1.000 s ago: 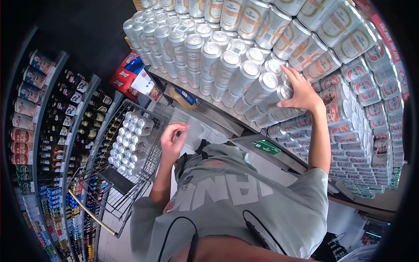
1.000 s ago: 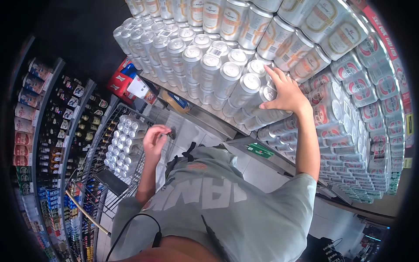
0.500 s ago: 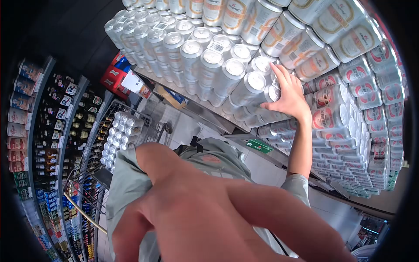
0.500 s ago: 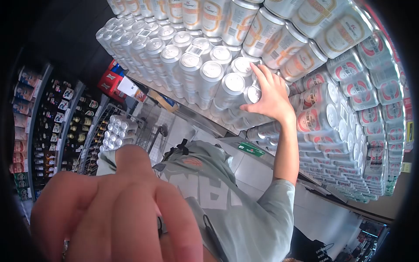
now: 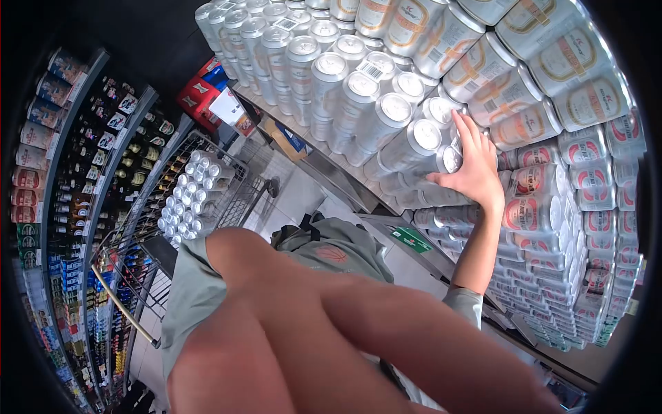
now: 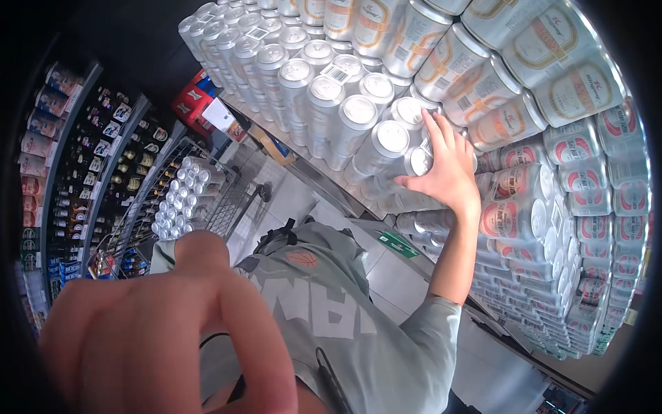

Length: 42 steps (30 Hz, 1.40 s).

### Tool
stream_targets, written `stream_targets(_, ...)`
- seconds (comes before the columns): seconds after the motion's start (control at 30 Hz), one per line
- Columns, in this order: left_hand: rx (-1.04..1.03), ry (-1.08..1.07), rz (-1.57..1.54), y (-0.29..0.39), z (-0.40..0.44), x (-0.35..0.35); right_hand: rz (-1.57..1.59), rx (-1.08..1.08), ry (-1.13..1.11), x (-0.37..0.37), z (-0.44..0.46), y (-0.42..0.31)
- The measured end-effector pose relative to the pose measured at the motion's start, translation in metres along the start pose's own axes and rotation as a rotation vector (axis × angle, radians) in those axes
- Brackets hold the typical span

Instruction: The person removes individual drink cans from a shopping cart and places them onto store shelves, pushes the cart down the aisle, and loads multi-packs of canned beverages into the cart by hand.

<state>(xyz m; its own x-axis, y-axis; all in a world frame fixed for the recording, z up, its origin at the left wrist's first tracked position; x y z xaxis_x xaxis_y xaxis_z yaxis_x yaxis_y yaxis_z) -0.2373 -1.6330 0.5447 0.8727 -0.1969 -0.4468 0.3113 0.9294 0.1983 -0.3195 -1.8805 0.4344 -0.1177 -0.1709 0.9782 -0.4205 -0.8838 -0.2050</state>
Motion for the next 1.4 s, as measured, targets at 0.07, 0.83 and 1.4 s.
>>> stream_targets(0.07, -0.023, 0.026, 0.082, 0.011, -0.009, 0.006, -0.024, -0.003, -0.016, 0.000, -0.001, 0.001)
stream_targets(0.83, 2.157, 1.447, 0.683, 0.281, -0.733, 0.050, -0.251, 0.035, -0.262, 0.007, 0.004, -0.011)
stream_targets(1.4, 1.612, 1.323, 0.809, 0.238, -0.777, 0.032, -0.354, -0.059, -0.109, 0.000, -0.063, -0.083)
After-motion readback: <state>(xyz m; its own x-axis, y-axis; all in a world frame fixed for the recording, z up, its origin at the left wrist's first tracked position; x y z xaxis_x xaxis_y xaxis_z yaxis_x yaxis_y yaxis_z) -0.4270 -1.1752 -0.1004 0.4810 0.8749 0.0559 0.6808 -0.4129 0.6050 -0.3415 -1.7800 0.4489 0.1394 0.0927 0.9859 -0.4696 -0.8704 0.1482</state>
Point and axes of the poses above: each hand's wrist, its own z-axis towards the middle knuckle, its own x-axis out of the back of the hand, y = z × x, the point moved 2 cm from there along z, towards the middle knuckle, and after that the axes turned 4 degrees about -x, right-handed, at the moved point
